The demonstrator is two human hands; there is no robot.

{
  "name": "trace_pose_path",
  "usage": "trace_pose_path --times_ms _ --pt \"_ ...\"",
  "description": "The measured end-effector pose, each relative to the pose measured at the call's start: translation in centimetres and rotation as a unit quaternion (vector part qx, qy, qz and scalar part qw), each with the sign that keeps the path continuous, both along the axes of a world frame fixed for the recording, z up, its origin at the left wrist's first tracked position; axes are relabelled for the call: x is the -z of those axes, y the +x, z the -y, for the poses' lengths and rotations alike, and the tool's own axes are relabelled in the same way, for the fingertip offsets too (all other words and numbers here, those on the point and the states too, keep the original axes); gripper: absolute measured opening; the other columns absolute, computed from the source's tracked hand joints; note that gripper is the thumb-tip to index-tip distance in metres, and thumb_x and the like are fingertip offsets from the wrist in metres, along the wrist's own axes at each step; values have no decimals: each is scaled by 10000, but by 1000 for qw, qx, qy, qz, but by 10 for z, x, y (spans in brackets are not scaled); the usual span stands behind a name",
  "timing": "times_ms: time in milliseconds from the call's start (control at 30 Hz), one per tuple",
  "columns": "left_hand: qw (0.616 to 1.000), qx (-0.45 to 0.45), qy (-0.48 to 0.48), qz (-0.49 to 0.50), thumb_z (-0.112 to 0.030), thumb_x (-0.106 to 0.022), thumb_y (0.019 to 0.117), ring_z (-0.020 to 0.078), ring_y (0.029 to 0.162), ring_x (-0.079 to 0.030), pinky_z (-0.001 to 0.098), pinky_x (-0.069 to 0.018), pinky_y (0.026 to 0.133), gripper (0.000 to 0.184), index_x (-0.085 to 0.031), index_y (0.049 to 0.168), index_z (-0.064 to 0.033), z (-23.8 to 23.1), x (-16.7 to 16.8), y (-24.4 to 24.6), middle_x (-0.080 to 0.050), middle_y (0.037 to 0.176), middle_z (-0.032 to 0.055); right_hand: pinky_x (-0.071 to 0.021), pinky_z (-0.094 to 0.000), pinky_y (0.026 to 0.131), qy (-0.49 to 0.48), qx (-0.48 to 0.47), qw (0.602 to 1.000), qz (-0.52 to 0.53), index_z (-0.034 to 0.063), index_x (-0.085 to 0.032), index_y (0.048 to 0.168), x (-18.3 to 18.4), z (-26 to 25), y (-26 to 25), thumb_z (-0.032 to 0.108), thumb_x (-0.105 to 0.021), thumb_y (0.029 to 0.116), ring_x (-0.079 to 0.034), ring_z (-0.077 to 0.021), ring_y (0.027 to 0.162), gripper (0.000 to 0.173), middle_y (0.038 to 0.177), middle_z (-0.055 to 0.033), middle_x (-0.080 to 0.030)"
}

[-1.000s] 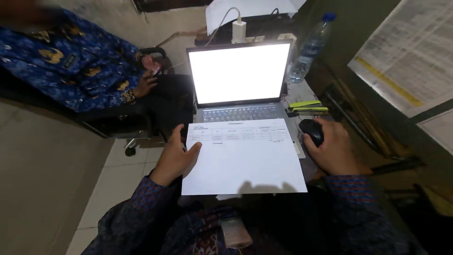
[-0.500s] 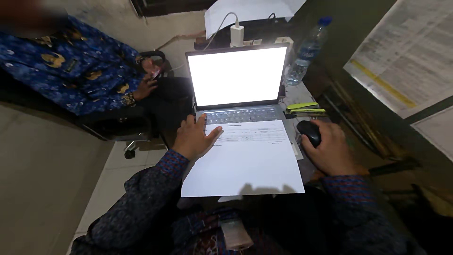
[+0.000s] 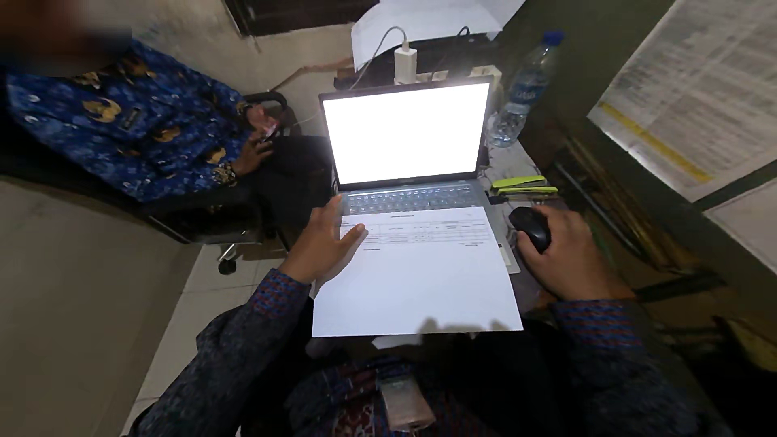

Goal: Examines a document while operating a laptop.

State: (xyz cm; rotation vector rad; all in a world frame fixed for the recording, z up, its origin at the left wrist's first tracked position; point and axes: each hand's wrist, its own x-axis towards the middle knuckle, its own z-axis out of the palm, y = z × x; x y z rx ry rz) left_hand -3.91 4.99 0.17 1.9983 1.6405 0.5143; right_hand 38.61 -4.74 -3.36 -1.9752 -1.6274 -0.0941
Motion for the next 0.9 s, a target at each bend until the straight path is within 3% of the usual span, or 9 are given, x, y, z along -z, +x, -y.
trace_pose_path --times_ms 100,167,300,433,567,700,900 --pt "999 -19 5 47 -653 -658 895 349 1284 -563 564 -488 1043 915 -300 1609 -207 14 6 -13 -494 1464 228 -487 -673 959 3 -2 1000 3 106 -577 1419 0 0 0 482 -597 921 -591 -467 1203 624 1323 -250 -603" --pt "997 -40 -3 71 -618 -705 874 298 1231 -604 513 -528 1013 946 -284 1610 -197 24 9 -21 -524 1438 203 -489 -674 950 1 0 1000 4 107 -573 1423 -1 0 0 467 -601 920 -592 -473 1194 619 1321 -256 -602" --pt "988 -64 -31 138 -471 -766 887 200 999 -685 396 -601 847 928 -260 1598 -156 44 12 -28 -630 1259 140 -475 -691 968 -6 0 1000 -2 102 -563 1431 -3 1 -2 427 -618 927 -578 -499 1213 603 1335 -271 -593" --pt "961 -77 -91 249 -261 -795 898 184 897 -726 359 -637 789 858 -283 1577 -140 57 13 -29 -701 1096 99 -489 -680 950 -3 -19 1000 -4 128 -601 1400 -3 2 -2 416 -630 937 -595 -479 1188 546 1293 -249 -619" --pt "918 -91 -135 361 -62 -752 916 233 926 -753 379 -657 802 762 -323 1546 -86 65 9 -24 -720 1130 137 -490 -670 934 1 -40 999 5 129 -637 1365 0 0 1 445 -612 933 -602 -472 1156 536 1257 -241 -633" --pt "887 -77 -165 423 1 -628 986 249 979 -745 385 -651 826 532 -409 1468 -44 72 3 -26 -705 1189 151 -491 -670 943 -5 -49 999 8 101 -629 1358 -1 0 2 499 -613 919 -614 -462 1155 593 1264 -243 -635" --pt "889 -67 -168 420 59 -519 1009 217 912 -750 351 -647 764 455 -389 1423 -77 81 -3 -38 -714 1139 125 -492 -652 950 -4 -78 997 8 170 -686 1314 1 -2 4 520 -605 947 -613 -426 1165 514 1273 -207 -641"
